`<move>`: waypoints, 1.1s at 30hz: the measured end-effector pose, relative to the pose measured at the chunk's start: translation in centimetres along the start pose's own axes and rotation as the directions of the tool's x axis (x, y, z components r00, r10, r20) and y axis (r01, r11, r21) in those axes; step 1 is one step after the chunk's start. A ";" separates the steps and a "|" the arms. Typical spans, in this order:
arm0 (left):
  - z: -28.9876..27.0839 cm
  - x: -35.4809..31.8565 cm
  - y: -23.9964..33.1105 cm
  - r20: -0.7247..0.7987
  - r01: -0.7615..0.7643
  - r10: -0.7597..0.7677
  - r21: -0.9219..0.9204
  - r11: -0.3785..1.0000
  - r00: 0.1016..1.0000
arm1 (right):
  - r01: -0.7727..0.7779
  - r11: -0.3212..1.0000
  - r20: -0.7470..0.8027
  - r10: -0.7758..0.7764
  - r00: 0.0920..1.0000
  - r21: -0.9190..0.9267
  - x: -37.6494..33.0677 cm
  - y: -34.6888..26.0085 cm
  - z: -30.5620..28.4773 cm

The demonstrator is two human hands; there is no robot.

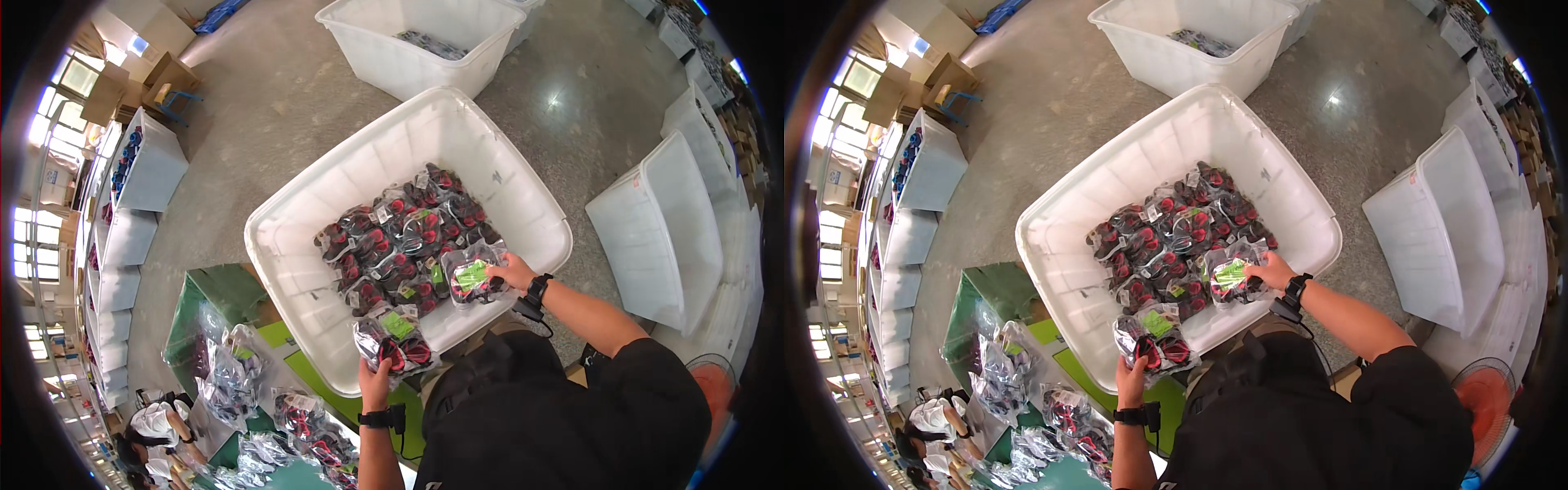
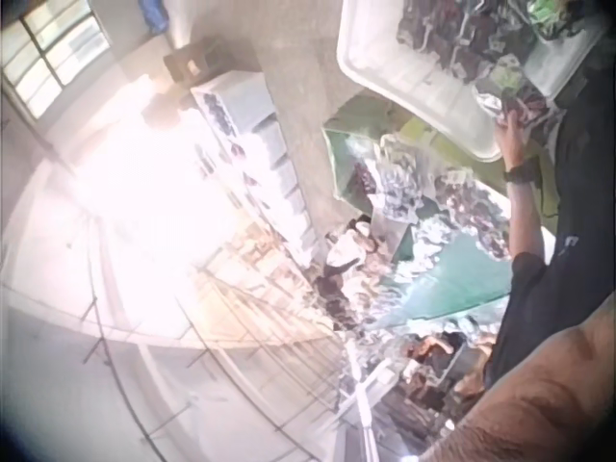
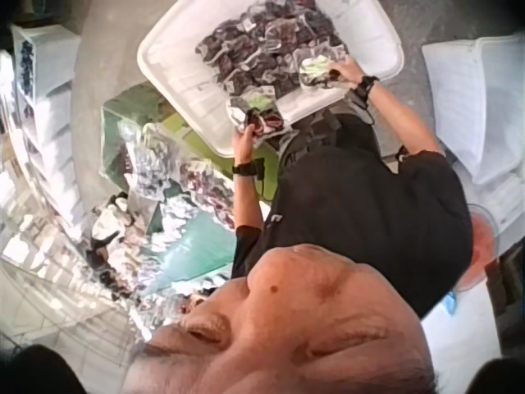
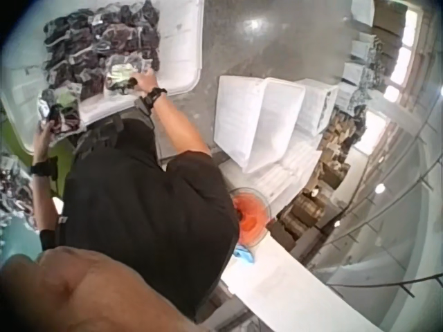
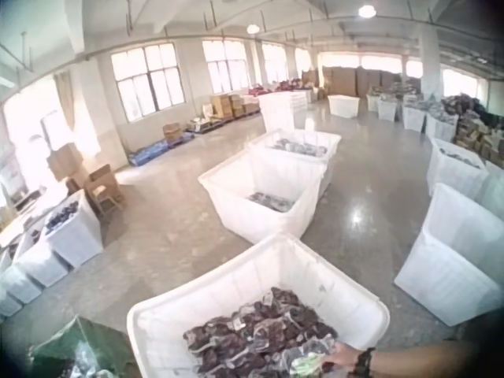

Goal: The person picks packaged footwear from a conveyor belt and places them into large white bins. They handle multiple packages at once, moving between different bins to sort the items.

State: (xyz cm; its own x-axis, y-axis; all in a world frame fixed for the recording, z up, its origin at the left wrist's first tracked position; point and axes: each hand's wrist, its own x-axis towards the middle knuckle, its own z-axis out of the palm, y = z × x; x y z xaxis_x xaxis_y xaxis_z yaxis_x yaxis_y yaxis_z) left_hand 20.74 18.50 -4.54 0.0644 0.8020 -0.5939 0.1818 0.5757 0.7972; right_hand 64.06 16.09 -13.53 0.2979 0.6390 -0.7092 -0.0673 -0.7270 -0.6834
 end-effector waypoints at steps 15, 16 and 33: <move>-5.0 -5.3 -2.8 -0.385 0.098 -0.069 0.057 0.994 0.920 | 0.070 0.909 -0.133 -0.016 0.991 0.411 7.4 -10.3 1.3; -5.0 -5.9 -3.1 -0.321 0.055 -0.064 -0.036 0.998 0.945 | 0.055 0.897 -0.096 -0.014 0.995 0.439 8.1 -9.9 1.5; -2.7 -10.3 -4.9 -0.352 0.049 -0.137 -0.249 0.967 0.926 | -0.132 0.842 0.008 0.149 0.989 0.523 13.4 -12.4 2.8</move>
State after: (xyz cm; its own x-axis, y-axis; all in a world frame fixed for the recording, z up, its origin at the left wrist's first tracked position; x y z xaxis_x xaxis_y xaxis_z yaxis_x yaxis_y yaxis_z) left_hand 16.53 7.82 -2.03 -0.3112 0.7194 -0.6209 -0.0651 0.6357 0.7692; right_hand 66.20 34.37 -15.01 0.2764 0.5254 -0.8047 -0.5937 -0.5651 -0.5729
